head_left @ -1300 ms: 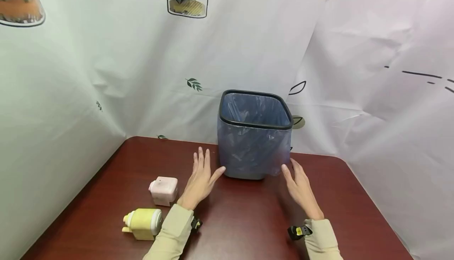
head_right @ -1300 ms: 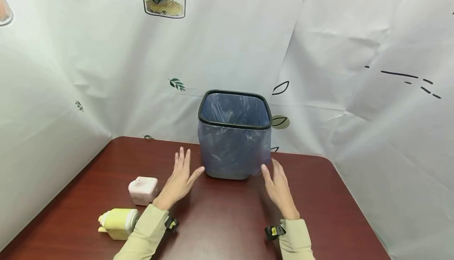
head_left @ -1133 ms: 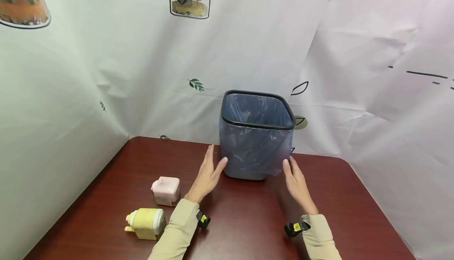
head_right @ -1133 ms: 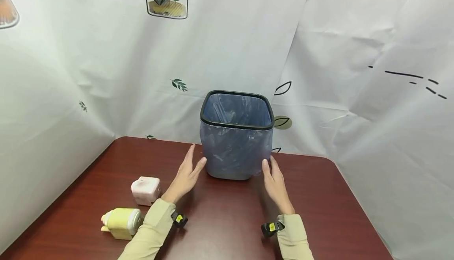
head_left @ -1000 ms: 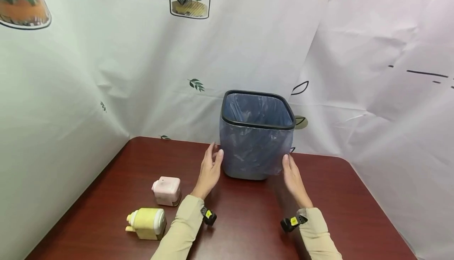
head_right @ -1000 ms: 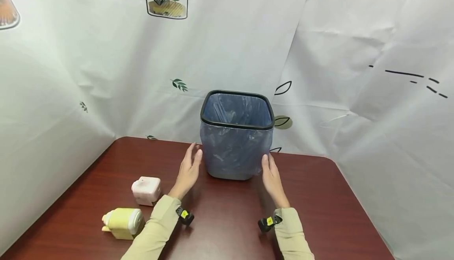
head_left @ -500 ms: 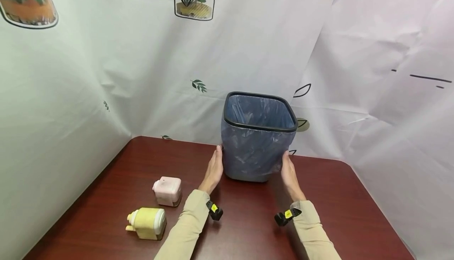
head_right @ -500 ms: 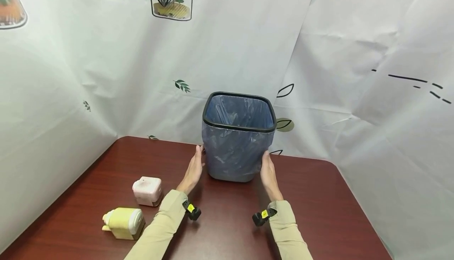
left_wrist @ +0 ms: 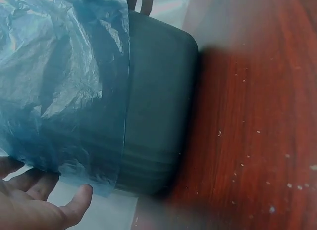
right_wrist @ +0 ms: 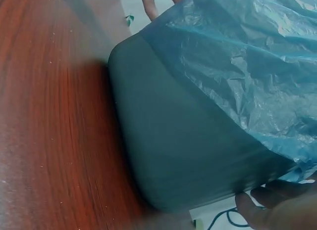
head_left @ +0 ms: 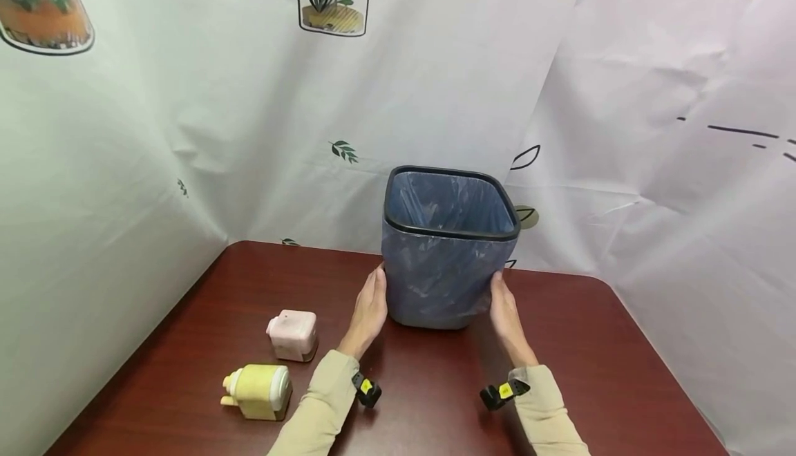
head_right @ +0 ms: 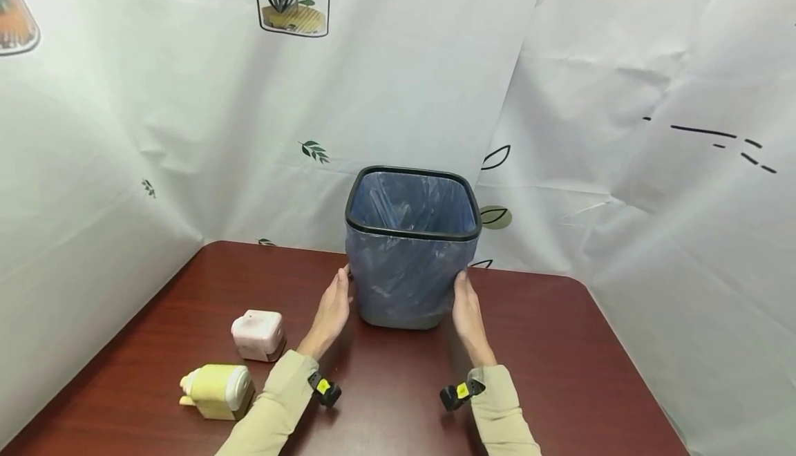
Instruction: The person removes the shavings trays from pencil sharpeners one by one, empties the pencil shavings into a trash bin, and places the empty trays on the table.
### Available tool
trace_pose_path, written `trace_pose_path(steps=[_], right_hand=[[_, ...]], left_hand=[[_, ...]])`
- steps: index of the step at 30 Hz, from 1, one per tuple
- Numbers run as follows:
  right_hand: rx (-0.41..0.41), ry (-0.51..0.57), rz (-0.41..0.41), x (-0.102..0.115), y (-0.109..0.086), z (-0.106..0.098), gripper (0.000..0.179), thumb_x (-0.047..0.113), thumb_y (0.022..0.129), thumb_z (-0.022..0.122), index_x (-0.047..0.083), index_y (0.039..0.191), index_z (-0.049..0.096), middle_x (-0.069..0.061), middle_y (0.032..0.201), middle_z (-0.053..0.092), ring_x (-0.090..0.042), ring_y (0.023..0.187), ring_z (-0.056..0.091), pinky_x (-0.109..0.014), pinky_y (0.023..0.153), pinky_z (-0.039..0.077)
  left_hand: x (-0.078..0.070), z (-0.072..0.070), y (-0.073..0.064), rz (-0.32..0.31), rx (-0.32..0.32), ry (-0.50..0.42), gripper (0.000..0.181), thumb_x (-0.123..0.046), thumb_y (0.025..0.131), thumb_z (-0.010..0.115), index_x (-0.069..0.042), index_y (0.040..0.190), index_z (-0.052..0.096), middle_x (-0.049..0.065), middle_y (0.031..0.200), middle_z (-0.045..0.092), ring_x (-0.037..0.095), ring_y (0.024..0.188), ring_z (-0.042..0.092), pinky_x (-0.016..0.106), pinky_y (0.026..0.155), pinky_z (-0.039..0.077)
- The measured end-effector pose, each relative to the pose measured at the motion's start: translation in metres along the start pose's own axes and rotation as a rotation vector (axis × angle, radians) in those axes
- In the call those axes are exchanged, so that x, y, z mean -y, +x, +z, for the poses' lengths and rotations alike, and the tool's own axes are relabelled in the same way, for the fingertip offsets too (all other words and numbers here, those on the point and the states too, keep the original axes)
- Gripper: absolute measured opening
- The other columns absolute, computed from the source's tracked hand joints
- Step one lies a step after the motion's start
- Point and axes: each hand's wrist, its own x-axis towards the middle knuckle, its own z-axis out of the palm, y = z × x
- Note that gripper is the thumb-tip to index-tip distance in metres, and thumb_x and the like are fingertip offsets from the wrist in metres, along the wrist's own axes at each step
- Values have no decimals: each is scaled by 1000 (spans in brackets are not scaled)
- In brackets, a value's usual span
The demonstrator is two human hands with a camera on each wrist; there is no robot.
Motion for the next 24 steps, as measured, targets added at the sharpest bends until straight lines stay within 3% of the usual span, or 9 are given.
trace_pose_path(steps=[7, 14, 21, 24], right_hand=[[-14, -34, -52, 5, -13, 1, 59, 44, 99, 14, 11, 148, 10, -8, 153, 12, -22, 139, 10, -46, 111, 12], [-53, -41, -7, 9, -26, 0, 60, 47, 99, 16, 10, 145, 23, -15, 145, 30, -25, 133, 27, -45, 106, 23], [-65, -42, 1, 8, -29, -1, 62, 49, 98, 19, 9, 145, 24, -11, 148, 26, -23, 136, 22, -45, 108, 20], [-110, -50, 4, 10, -31, -1, 63, 48, 98, 19, 6, 144, 25, -13, 147, 28, -23, 135, 23, -44, 108, 21]], left_hand=[[-4, -4, -15, 47, -26, 23, 56, -44, 100, 21, -9, 142, 32, 9, 145, 34, 23, 134, 29, 45, 107, 25], [-8, -5, -26, 61, -27, 24, 52, -39, 101, 24, -9, 142, 34, 6, 144, 36, 20, 133, 31, 43, 107, 26], [-8, -6, -29, 70, -30, 37, 51, -37, 101, 25, -6, 141, 33, 8, 144, 36, 22, 133, 31, 44, 107, 25], [-10, -6, -31, 78, -25, 58, 50, -36, 101, 27, -7, 142, 32, 8, 144, 35, 21, 134, 30, 43, 107, 25]])
